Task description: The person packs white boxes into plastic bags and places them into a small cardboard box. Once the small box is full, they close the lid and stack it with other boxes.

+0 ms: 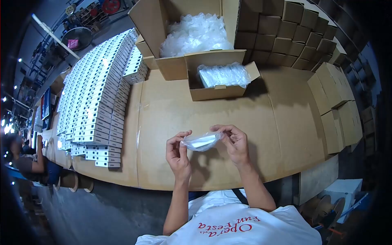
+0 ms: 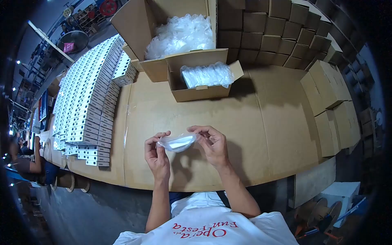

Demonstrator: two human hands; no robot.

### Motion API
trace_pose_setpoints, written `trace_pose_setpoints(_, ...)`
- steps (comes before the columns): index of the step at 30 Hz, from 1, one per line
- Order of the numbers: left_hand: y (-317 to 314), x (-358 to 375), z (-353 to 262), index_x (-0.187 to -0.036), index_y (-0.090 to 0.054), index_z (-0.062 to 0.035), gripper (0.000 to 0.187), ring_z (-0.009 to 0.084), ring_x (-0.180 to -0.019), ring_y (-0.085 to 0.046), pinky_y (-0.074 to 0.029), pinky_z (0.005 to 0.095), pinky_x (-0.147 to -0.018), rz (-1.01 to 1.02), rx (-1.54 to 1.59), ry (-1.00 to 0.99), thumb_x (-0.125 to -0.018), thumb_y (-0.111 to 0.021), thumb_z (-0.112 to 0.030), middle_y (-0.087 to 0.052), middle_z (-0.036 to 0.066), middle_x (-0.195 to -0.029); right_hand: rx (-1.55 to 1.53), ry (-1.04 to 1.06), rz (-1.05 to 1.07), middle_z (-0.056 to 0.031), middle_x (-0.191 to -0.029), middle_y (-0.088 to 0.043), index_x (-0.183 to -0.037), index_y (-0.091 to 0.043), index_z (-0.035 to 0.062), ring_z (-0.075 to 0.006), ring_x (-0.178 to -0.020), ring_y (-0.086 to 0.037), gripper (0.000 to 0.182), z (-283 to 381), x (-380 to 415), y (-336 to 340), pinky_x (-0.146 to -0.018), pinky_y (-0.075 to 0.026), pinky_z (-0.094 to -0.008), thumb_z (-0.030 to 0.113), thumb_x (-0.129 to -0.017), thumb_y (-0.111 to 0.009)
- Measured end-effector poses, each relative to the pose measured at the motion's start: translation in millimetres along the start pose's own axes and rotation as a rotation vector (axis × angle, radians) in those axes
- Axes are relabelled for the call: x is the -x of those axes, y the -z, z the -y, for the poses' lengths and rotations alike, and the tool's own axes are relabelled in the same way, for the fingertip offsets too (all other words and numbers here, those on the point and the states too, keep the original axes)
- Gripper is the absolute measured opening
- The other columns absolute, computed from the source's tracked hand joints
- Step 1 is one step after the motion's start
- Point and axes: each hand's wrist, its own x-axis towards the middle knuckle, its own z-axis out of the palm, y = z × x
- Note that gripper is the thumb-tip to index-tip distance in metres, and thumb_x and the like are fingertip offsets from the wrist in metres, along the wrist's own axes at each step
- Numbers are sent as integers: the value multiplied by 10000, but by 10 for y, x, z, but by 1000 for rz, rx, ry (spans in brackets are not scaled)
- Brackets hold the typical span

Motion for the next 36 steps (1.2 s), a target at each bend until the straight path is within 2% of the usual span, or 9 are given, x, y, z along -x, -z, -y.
trace_pose_setpoints(5,-52,4,16,-1177,-445,-56,131,377,-1218,-619,-520,459,-1040,-11,143,36,-1082,-472,-141,-564,181,-1297,-8,-39,80,-154,-1233,-676,-1172,-624,-6,-188,-1142,-630,193,-32,0,55,-1000,-497,-325,62,-993,-647)
trace_pose_setpoints(11,-133,-89,-30,-1167,-409,-58,110,409,-1241,-605,-582,452,-986,-152,255,174,-1098,-407,-143,-540,208,-1334,218,-97,248,-101,-1256,-640,-1373,-514,8,-185,-1170,-586,602,38,31,62,-1004,-461,-331,174,-878,-813)
trace_pose_setpoints(15,-105,-122,-88,-1150,-411,-52,125,407,-1236,-609,-599,439,-971,-139,319,201,-1096,-429,-164,-536,206,-1336,147,-200,175,-87,-1191,-666,-1265,-617,-7,-135,-1095,-602,404,-93,86,85,-966,-480,-290,62,-899,-772)
trace_pose_setpoints(20,75,-132,-29,-1353,-414,-58,439,308,-1334,-521,-416,445,-1131,116,-68,-16,-1021,-631,-246,-543,171,-1364,112,-76,112,-87,-1127,-701,-1155,-678,-4,-105,-1012,-622,239,-23,68,43,-897,-505,-257,18,-923,-731)
trace_pose_setpoints(23,109,-113,-204,-1339,-464,-48,439,253,-1271,-550,-452,425,-1093,386,-132,204,-991,-675,-213,-574,141,-1307,74,-20,100,-89,-1115,-712,-1125,-692,2,-106,-995,-627,208,2,69,-7,-882,-511,-260,25,-923,-736)
trace_pose_setpoints(24,106,-83,-158,-1268,-536,-38,336,201,-1156,-599,-526,383,-986,332,-67,312,-996,-668,-186,-608,99,-1224,49,-14,99,-91,-1114,-714,-1115,-698,4,-108,-994,-628,199,3,61,-24,-880,-513,-263,29,-922,-738)
trace_pose_setpoints(28,52,-20,-18,-1152,-611,-19,182,132,-972,-657,-584,295,-785,129,113,386,-1028,-618,-152,-649,54,-1098,140,-116,75,-85,-1091,-730,-1069,-714,-7,-107,-969,-637,146,-1,98,-41,-871,-517,-258,81,-952,-718)
trace_pose_setpoints(33,3,-25,-78,-1026,-658,10,233,113,-856,-666,-582,291,-759,33,5,419,-1049,-597,-213,-671,49,-929,156,-176,35,-75,-1078,-749,-1080,-720,-20,-98,-956,-651,189,40,128,-15,-870,-512,-242,143,-997,-674)
trace_pose_setpoints(36,-5,-28,-91,-1033,-659,-10,224,110,-862,-661,-583,293,-731,-8,45,421,-1049,-598,-225,-667,38,-939,165,-161,-220,-120,-1222,-706,-1103,-727,-9,-142,-1072,-646,188,164,52,-23,-925,-503,-274,131,-993,-668)
